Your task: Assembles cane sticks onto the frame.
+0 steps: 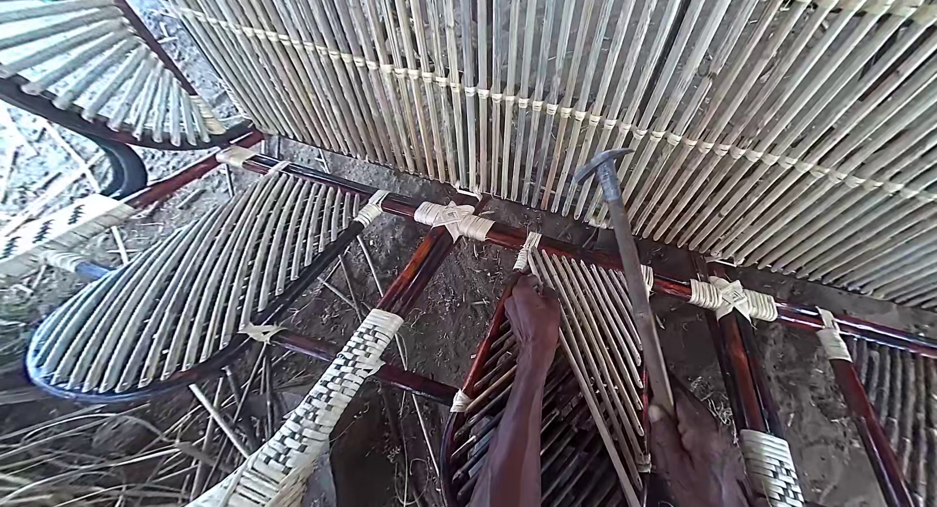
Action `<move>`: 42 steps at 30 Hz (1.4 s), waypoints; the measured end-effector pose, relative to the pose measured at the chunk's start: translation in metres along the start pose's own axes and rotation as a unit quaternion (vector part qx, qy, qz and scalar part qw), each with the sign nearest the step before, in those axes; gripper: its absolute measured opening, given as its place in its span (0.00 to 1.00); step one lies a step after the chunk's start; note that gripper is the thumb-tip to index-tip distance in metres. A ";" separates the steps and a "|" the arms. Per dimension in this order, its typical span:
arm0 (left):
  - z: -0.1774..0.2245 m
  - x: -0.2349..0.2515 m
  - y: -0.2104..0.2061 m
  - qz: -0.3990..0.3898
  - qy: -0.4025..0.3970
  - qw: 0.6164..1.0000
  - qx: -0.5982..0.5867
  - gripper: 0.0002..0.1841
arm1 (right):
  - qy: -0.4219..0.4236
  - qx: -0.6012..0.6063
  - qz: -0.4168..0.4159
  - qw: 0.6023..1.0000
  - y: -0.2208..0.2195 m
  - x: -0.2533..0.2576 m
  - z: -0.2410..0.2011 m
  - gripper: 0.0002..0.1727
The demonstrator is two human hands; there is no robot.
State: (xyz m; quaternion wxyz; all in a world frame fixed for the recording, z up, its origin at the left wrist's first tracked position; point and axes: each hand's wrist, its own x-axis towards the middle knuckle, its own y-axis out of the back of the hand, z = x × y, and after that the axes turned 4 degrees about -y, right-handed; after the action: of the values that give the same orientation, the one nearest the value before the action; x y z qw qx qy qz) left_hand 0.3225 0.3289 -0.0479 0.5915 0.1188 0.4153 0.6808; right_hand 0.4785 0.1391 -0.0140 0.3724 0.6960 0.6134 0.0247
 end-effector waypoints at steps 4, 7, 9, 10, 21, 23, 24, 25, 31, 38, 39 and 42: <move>-0.004 -0.008 -0.002 0.017 -0.027 0.999 -0.024 0.09 | -0.106 -0.105 -0.164 0.975 0.015 0.017 -0.015 0.20; -0.002 -0.004 -0.001 0.009 -0.009 1.000 -0.007 0.09 | -0.040 -0.030 -0.088 0.995 0.016 0.013 -0.007 0.17; -0.002 -0.004 -0.002 0.011 -0.016 1.000 -0.003 0.09 | 0.012 0.032 -0.004 0.999 0.009 0.007 -0.001 0.19; -0.004 -0.007 -0.003 0.019 -0.032 0.999 -0.011 0.09 | 0.024 0.040 0.023 0.999 0.004 0.005 -0.001 0.20; -0.007 -0.010 -0.005 0.034 -0.044 0.998 -0.009 0.12 | 0.021 0.070 0.003 0.997 0.014 0.011 -0.008 0.24; -0.008 -0.010 -0.005 0.033 -0.044 0.998 -0.008 0.12 | 0.010 0.114 0.015 0.993 0.008 0.008 -0.006 0.21; -0.007 -0.010 -0.006 0.031 -0.040 0.999 -0.010 0.12 | -0.006 0.114 0.005 0.993 0.008 0.008 -0.003 0.19; -0.006 -0.009 -0.006 0.027 -0.034 0.999 -0.012 0.11 | -0.019 0.104 -0.007 0.994 0.010 0.008 0.000 0.17; 0.000 -0.001 -0.005 0.016 -0.001 1.000 0.008 0.11 | 0.015 0.020 -0.005 1.000 0.010 0.004 0.009 0.17; -0.003 -0.006 -0.005 0.027 -0.020 0.999 -0.005 0.11 | -0.102 -0.114 -0.184 0.971 0.022 0.024 -0.014 0.19; -0.002 -0.004 -0.005 0.024 -0.012 1.000 0.002 0.11 | -0.090 -0.082 -0.169 0.978 0.024 0.022 -0.009 0.18; -0.003 -0.007 -0.006 0.023 -0.020 1.000 0.006 0.12 | -0.042 -0.037 -0.067 0.996 0.037 0.007 0.006 0.17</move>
State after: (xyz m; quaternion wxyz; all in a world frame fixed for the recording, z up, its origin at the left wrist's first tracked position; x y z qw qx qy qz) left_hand 0.3266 0.3210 -0.0522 0.5829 0.1450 0.4047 0.6895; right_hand 0.5141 0.1431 -0.0007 0.4237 0.6396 0.6414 -0.0067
